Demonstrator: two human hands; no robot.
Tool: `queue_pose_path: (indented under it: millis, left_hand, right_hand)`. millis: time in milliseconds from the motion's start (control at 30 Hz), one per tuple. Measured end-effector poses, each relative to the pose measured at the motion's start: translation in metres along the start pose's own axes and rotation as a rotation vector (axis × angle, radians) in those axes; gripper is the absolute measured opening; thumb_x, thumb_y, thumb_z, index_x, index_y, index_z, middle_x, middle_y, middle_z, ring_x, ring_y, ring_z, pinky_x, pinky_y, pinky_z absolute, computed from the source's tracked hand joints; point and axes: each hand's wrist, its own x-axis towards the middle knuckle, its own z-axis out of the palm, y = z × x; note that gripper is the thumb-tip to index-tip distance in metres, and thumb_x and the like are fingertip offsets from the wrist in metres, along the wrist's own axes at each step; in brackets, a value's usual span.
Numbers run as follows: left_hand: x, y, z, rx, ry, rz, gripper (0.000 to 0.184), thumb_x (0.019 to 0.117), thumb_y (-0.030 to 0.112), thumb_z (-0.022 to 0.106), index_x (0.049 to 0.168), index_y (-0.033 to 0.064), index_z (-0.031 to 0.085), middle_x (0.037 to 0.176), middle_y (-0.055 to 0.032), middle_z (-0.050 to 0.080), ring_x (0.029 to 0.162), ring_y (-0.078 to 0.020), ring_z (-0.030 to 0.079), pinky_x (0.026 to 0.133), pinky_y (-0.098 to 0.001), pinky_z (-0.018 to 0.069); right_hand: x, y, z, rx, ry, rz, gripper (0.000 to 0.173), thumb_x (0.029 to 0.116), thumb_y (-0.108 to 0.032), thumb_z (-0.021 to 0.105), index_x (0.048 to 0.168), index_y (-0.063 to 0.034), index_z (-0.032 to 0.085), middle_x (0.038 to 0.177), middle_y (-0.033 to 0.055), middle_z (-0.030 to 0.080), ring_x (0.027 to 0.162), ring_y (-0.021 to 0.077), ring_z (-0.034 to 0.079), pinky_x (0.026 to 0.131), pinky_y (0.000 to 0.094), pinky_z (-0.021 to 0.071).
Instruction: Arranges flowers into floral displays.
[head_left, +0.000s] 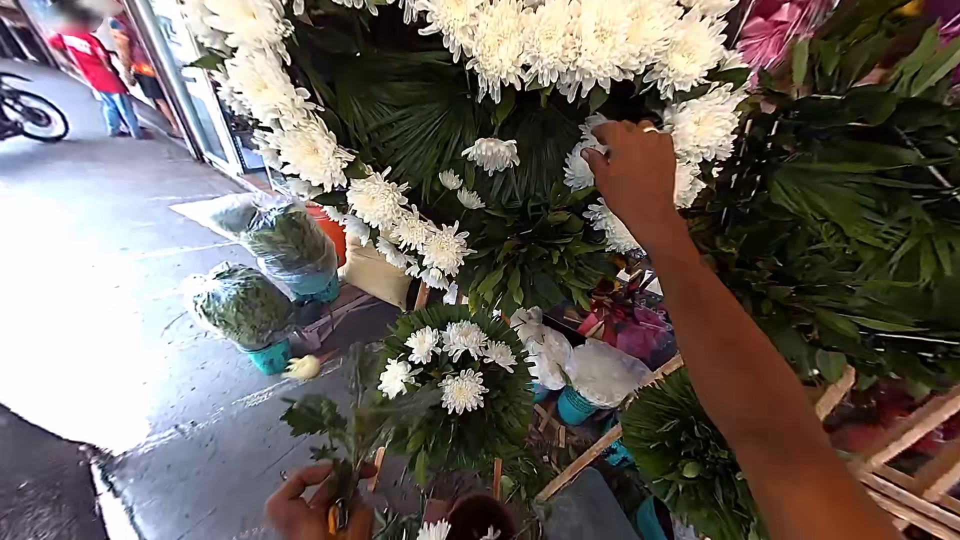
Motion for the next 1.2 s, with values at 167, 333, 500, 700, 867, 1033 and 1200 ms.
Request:
queue_pose_path:
  millis: [167, 333, 500, 700, 867, 1033, 1200]
  left_hand:
    - [0.014, 0.007, 0.020, 0.076, 0.002, 0.063, 0.041, 0.0934, 0.005, 0.050, 0.134, 0.0025, 0.050, 0.110, -0.0042, 0.072, 0.067, -0.0084, 0.063, 0.057, -0.0287, 0.0554]
    - [0.012, 0.002, 0.041, 0.196, -0.113, 0.094, 0.038, 0.0953, 0.013, 0.048, 0.130, 0.0039, 0.059, 0.108, -0.0047, 0.070, 0.079, -0.0098, 0.064, 0.067, -0.0311, 0.0569]
    - [0.000, -0.007, 0.049, 0.156, -0.144, 0.069, 0.042, 0.0894, 0.012, 0.054, 0.129, 0.0046, 0.065, 0.110, -0.0067, 0.067, 0.094, -0.0125, 0.065, 0.080, -0.0328, 0.0575]
    - [0.002, -0.014, 0.048, -0.260, 0.019, -0.325, 0.059, 0.0844, 0.001, 0.057, 0.143, 0.0045, 0.051, 0.113, -0.0083, 0.064, 0.060, -0.0127, 0.059, 0.050, -0.0291, 0.0537]
    - [-0.003, -0.001, 0.035, -0.218, 0.039, -0.325, 0.059, 0.0858, 0.003, 0.059, 0.143, 0.0143, 0.054, 0.111, -0.0030, 0.064, 0.065, -0.0103, 0.061, 0.053, -0.0272, 0.0557]
    - [-0.011, -0.010, 0.037, -0.322, 0.116, -0.366, 0.053, 0.0896, -0.001, 0.055, 0.140, 0.0151, 0.053, 0.103, 0.0006, 0.061, 0.063, -0.0087, 0.058, 0.053, -0.0255, 0.0543]
    - [-0.009, -0.059, -0.006, -0.186, 0.288, -0.478, 0.049, 0.0911, -0.002, 0.045, 0.136, 0.0146, 0.052, 0.094, 0.0036, 0.061, 0.059, -0.0065, 0.058, 0.050, -0.0239, 0.0535]
  right_hand:
    - [-0.171, -0.091, -0.003, 0.975, -0.189, -0.089, 0.025, 0.1010, -0.028, 0.063, 0.114, -0.0100, 0.072, 0.103, 0.0017, 0.074, 0.090, 0.0118, 0.071, 0.079, 0.0345, 0.0629]
    - [-0.249, -0.157, 0.047, 1.381, -0.543, 0.073, 0.032, 0.1034, -0.027, 0.062, 0.125, -0.0044, 0.069, 0.110, 0.0042, 0.074, 0.096, 0.0114, 0.071, 0.085, 0.0305, 0.0619]
    - [-0.280, -0.179, 0.076, 1.717, -0.428, 0.401, 0.019, 0.1032, -0.011, 0.059, 0.111, 0.0054, 0.067, 0.097, 0.0116, 0.072, 0.084, 0.0194, 0.073, 0.080, 0.0366, 0.0646]
    - [-0.322, -0.191, 0.076, 1.754, -0.181, 0.525, 0.016, 0.1034, -0.005, 0.056, 0.106, 0.0037, 0.068, 0.105, 0.0141, 0.074, 0.093, 0.0229, 0.074, 0.087, 0.0402, 0.0635]
    - [-0.379, -0.186, 0.062, 1.645, 0.062, 0.301, 0.015, 0.1048, -0.017, 0.059, 0.114, -0.0125, 0.069, 0.111, 0.0019, 0.073, 0.103, 0.0139, 0.071, 0.089, 0.0338, 0.0621]
    - [-0.412, -0.171, 0.072, 1.778, 0.100, 0.605, 0.016, 0.1058, -0.025, 0.057, 0.114, -0.0224, 0.070, 0.109, -0.0018, 0.073, 0.096, 0.0138, 0.072, 0.085, 0.0351, 0.0633]
    - [-0.422, -0.108, 0.103, 1.832, -0.029, 1.041, 0.021, 0.1096, -0.030, 0.047, 0.115, -0.0202, 0.064, 0.109, -0.0038, 0.067, 0.097, 0.0107, 0.068, 0.090, 0.0331, 0.0593]
